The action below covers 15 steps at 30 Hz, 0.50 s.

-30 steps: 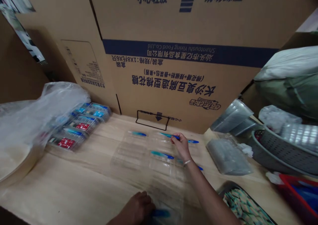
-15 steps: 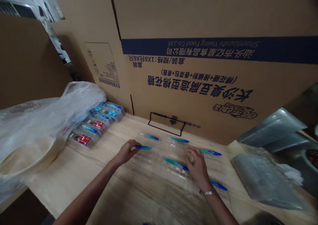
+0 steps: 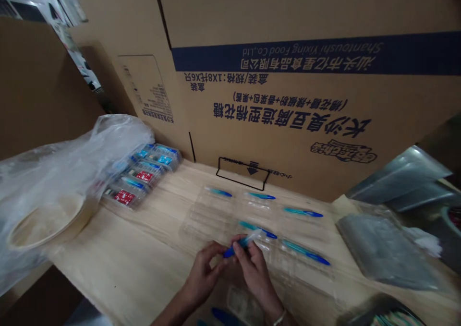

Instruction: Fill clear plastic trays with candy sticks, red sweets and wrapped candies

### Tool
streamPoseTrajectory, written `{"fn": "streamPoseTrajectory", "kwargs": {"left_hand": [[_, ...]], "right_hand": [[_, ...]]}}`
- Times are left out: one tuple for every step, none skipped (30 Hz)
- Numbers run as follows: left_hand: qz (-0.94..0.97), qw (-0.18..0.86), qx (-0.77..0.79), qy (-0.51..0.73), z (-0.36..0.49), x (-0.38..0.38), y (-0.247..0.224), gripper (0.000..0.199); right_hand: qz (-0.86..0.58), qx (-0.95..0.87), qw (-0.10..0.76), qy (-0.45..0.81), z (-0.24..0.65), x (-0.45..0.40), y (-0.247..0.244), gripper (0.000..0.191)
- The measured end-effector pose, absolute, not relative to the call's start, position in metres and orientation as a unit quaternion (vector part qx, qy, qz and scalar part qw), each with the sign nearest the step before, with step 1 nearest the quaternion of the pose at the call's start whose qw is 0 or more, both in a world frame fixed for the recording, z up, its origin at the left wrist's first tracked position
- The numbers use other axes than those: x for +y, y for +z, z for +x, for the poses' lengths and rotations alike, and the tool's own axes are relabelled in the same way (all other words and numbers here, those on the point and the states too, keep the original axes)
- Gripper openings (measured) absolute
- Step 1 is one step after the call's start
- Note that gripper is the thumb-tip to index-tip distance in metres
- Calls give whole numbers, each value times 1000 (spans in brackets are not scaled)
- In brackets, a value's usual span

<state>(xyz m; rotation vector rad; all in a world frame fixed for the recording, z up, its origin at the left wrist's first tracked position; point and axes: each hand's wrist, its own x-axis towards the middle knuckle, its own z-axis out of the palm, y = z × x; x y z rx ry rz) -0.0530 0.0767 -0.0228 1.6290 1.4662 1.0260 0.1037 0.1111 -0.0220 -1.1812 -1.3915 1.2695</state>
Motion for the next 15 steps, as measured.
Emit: {"fn": "streamPoseTrajectory", "kwargs": {"left_hand": [[649,277,596,383,-61,76,-26,27],[661,198,627,361,-73,76,-30,30],[666,130,656,331,-86,78,-35,34],[669,80,677,297,-98,80,-40,37],[674,51,687,266,-109,83,-44,39],[683,36,688,244,-117,84,-49,40],[691,27,684,231,-122,86,-53,39],[699,20,678,228,-125,86,-57,38],[704,13,672,230,-125,86,-60,37],[707,7,667,234,-125,86,-63,37],[708,2,664,239,-124,85,-65,37],[709,-1,662,243,-122,85,-66,37],[710,-3,660,245,-122,85,-67,37],[711,-5,659,247,-122,85,-67,37],[711,-7,657,249,-123,86,-67,38]], "right_hand": [[-470,-601,433,480,100,119,-20,35],[-465,-648,413,440,98,128,-18,32],[-463,-697,383,393,96,138,-16,28],[-459,-744,343,343,93,149,-13,24],[-452,-788,295,295,87,158,-10,22],[-442,-826,243,252,80,167,-7,21],[-429,-856,194,215,70,175,-4,20],[-414,-877,153,189,60,181,-1,18],[-402,-891,122,172,50,185,0,16],[-397,-897,102,163,41,189,1,15],[-399,-898,91,160,35,190,0,15],[-405,-895,89,162,33,191,-2,17],[-412,-890,97,168,35,189,-4,20],[-417,-885,111,174,43,186,-7,22],[-422,-878,134,183,56,180,-10,23]]}}
